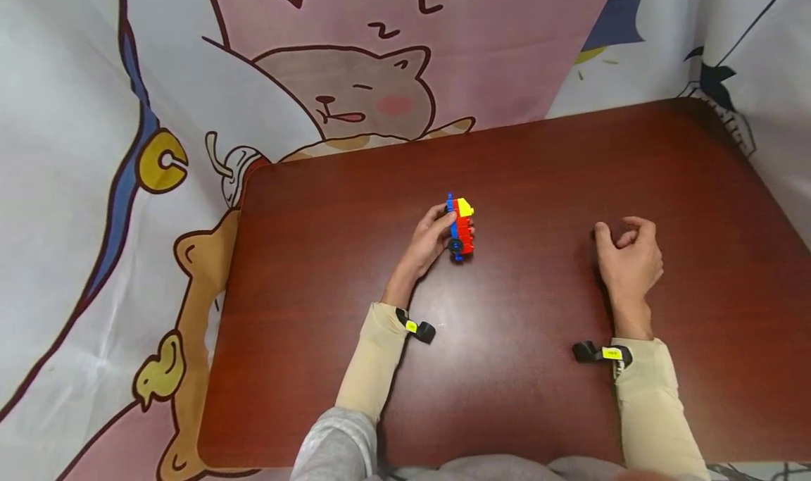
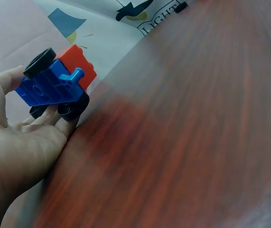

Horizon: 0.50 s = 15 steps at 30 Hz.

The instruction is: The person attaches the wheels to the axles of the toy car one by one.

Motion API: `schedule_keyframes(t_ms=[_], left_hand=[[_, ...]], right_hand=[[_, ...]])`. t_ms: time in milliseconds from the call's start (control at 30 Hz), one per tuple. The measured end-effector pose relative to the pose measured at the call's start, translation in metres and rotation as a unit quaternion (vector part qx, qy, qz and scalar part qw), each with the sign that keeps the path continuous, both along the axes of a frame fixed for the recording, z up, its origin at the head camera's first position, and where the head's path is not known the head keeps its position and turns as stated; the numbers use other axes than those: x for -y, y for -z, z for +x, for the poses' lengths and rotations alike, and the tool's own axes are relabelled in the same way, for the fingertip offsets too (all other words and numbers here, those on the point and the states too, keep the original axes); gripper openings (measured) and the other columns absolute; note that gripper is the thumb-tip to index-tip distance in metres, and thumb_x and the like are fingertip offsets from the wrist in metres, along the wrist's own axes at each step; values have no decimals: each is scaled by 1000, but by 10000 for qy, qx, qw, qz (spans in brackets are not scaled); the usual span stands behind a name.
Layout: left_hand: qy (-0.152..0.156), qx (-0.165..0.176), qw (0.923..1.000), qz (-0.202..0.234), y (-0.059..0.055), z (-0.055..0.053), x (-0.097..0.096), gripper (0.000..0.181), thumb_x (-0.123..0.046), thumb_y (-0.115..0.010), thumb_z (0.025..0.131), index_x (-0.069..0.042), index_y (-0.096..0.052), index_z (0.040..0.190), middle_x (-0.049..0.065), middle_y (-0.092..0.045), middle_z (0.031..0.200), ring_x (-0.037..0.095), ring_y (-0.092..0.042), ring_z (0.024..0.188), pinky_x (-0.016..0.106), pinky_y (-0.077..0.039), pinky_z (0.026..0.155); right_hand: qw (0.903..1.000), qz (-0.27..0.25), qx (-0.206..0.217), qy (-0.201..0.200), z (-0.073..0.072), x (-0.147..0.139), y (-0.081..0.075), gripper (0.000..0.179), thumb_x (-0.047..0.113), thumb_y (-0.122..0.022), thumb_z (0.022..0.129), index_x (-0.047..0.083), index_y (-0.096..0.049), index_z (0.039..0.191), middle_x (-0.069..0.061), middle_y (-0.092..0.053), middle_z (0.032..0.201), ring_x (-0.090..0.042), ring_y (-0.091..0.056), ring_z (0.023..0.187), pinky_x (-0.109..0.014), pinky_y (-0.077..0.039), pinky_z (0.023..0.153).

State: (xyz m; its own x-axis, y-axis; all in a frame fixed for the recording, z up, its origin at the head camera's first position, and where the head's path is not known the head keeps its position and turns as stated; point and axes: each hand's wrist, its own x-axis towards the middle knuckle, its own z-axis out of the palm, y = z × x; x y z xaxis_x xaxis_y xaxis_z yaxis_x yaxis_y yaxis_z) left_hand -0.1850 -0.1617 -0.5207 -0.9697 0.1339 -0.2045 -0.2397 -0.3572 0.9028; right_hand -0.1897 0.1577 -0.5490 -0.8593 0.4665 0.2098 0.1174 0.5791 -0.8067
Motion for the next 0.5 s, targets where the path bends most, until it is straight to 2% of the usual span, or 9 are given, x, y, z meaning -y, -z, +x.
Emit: schedule_keyframes(t_ms=[67, 100, 200, 267, 333, 433, 500], left_hand=[[20, 36, 10000, -12, -2, -1, 0, 34, -18, -52, 104, -7, -45, 135, 16, -66, 114, 17, -72, 90, 28, -57, 85], [7, 46, 10000, -2, -2, -2, 0, 35, -18, -52, 104, -7, -45, 136, 16, -66, 114, 17, -72, 90, 28, -57, 85], [9, 28, 10000, 10, -3, -5, 0, 37, -20, -54, 103, -7, -45, 137, 15, -65, 117, 18, -71, 91, 30, -57, 87], [41, 2, 10000, 23, -2, -6, 0, 38, -20, -54, 103, -7, -45, 137, 18, -64, 122, 18, -71, 92, 31, -57, 90], [124, -24, 9999, -11, 0, -5, 0, 37, -20, -54, 103, -7, -45, 137, 23, -62, 128, 18, -71, 93, 33, -56, 91], [205, -24, 9998, -46, 0, -2, 1, 36, -19, -54, 103, -7, -46, 136, 28, -58, 132, 17, -71, 93, 32, -57, 90], [196, -20, 9998, -82, 0, -1, 2, 36, -18, -54, 103, -6, -46, 136, 27, -60, 129, 17, -71, 93, 31, -57, 88]], right_hand=[[9957, 462, 737, -312, -2, -3, 0, 56, 54, -63, 89, 14, -59, 129, 7, -49, 77, -17, -50, 73, -45, -37, 78], [9924, 615, 941, -493, -3, -3, 0, 60, 56, -61, 90, 13, -59, 131, 2, -51, 80, -24, -52, 76, -51, -37, 78], [9863, 871, 1142, -813, -4, -1, -1, 58, 55, -57, 93, 10, -60, 128, -8, -58, 89, -35, -56, 83, -58, -35, 78], [9887, 763, 973, -847, -3, 3, -2, 50, 50, -57, 94, 8, -63, 122, -12, -60, 98, -36, -56, 89, -59, -35, 82], [9916, 574, 695, -930, -2, 7, -1, 46, 46, -57, 95, 8, -66, 120, -12, -61, 101, -24, -56, 87, -55, -36, 82], [9920, 140, -94, -1255, -2, 21, 2, 34, 34, -60, 96, 5, -70, 112, -8, -61, 96, -4, -50, 80, -35, -39, 79], [9848, -146, -662, -1602, -3, 34, 4, 27, 24, -62, 97, 2, -71, 109, -2, -59, 87, 5, -43, 72, -22, -36, 69]])
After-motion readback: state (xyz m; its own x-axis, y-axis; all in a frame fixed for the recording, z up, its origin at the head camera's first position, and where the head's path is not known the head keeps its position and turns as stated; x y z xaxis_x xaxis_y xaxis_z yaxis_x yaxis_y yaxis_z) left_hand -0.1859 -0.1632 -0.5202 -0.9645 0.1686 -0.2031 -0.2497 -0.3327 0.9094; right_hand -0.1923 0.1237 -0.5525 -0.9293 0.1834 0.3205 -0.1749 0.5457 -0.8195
